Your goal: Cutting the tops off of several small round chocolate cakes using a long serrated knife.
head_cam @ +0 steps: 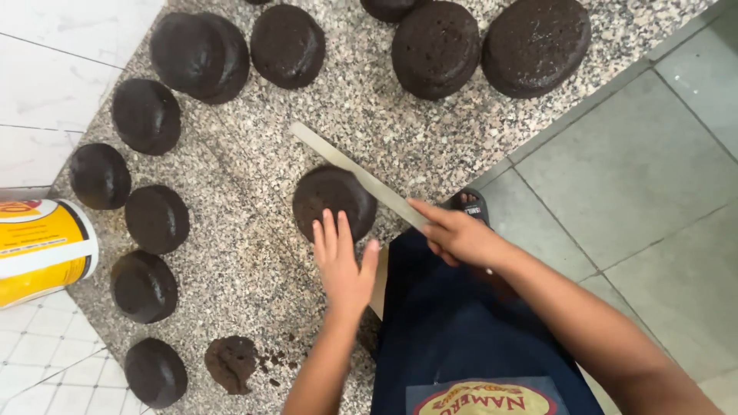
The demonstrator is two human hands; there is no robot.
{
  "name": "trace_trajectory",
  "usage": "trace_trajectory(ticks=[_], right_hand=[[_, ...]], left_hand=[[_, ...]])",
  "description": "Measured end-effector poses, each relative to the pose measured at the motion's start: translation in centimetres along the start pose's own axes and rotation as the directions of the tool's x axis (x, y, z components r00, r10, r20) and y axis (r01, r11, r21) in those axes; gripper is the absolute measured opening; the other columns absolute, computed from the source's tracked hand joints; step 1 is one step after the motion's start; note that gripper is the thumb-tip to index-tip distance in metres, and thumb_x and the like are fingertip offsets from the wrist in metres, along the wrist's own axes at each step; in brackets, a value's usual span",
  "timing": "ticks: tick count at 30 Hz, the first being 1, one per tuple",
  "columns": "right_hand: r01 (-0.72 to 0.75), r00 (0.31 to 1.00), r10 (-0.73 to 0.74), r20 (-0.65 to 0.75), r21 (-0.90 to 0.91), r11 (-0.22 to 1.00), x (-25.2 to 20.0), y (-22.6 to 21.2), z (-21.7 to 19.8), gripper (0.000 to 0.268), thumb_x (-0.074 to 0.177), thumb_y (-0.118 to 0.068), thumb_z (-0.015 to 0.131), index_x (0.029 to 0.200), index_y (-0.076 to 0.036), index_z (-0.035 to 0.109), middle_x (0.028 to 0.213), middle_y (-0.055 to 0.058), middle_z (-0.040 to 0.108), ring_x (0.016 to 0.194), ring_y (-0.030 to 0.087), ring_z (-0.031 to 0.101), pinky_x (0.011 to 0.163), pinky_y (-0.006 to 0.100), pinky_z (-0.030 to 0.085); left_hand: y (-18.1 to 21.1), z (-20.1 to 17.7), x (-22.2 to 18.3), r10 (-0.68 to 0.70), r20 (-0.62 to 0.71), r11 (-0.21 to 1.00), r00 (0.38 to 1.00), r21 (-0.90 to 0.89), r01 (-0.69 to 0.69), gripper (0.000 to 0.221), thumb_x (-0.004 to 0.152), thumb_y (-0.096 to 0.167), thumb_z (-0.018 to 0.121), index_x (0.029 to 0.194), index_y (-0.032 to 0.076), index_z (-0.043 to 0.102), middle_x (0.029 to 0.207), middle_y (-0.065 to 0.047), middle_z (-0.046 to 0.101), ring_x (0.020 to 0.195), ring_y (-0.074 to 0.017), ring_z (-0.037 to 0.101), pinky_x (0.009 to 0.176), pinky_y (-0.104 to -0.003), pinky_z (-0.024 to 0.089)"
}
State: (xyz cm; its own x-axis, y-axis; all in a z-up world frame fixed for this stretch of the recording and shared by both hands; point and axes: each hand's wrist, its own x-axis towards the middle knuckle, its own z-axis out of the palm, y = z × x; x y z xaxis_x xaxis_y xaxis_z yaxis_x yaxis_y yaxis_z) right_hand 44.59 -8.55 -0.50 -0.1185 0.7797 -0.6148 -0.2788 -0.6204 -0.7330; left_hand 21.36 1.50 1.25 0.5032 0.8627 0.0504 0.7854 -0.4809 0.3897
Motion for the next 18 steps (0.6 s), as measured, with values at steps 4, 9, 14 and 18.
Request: trace_trajectory(ticks=[4, 9, 14, 18], right_hand=[[0.023, 0.999, -0.024, 0.025, 0.005, 1.0, 2.5, -2.7, 0.6, 0.06, 0.103, -0.014, 0.045, 0.161, -0.026, 0.033, 0.07, 0.004, 0.053, 0.051, 0.012, 0.049, 0.047, 0.028, 0.045], [0.026, 0.999, -0.023, 0.029, -0.082, 0.996, -1.3, 0.2, -0.4, 0.06, 0.102, -0.015, 0.046, 0.16, -0.026, 0.036, 0.065, 0.003, 0.051, 0.047, 0.013, 0.048, 0.046, 0.029, 0.044], [-0.039, 0.999, 0.039, 0.003, -0.13, 0.991, -3.7, 2.7, -0.5, 0.06, 0.101, -0.014, 0.049, 0.158, -0.028, 0.038, 0.057, 0.004, 0.052, 0.046, 0.012, 0.05, 0.047, 0.027, 0.047], [0.051, 0.998, -0.048, 0.03, -0.116, 0.992, 1.1, -0.8, 1.7, 0.059, 0.102, -0.013, 0.048, 0.159, -0.027, 0.039, 0.063, 0.002, 0.052, 0.047, 0.012, 0.047, 0.046, 0.028, 0.043]], left_hand=[[-4.5, -2.2, 4.3, 0.257, 0.229, 0.892, 0.939, 0.318, -0.322, 0.088, 0.078, 0.065, 0.075, 0.142, 0.007, 0.056, 0.156, -0.022, 0.039, 0.146, -0.0457, 0.03, 0.117, -0.068, 0.016], [-7.2, -1.5, 5.8, 0.323, 0.108, 0.923, 0.94, 0.181, -0.338, 0.096, 0.067, 0.063, 0.087, 0.142, 0.009, 0.059, 0.159, -0.02, 0.042, 0.149, -0.0453, 0.033, 0.121, -0.061, 0.029], [-7.5, -1.3, 5.6, 0.378, 0.066, 0.913, 0.923, 0.139, -0.384, 0.093, 0.066, 0.056, 0.091, 0.142, 0.011, 0.062, 0.159, -0.017, 0.046, 0.149, -0.0447, 0.037, 0.121, -0.057, 0.036], [-6.9, -0.9, 5.8, 0.404, 0.017, 0.907, 0.915, 0.128, -0.402, 0.094, 0.066, 0.053, 0.092, 0.143, 0.009, 0.06, 0.158, -0.02, 0.045, 0.147, -0.0477, 0.037, 0.119, -0.057, 0.038]])
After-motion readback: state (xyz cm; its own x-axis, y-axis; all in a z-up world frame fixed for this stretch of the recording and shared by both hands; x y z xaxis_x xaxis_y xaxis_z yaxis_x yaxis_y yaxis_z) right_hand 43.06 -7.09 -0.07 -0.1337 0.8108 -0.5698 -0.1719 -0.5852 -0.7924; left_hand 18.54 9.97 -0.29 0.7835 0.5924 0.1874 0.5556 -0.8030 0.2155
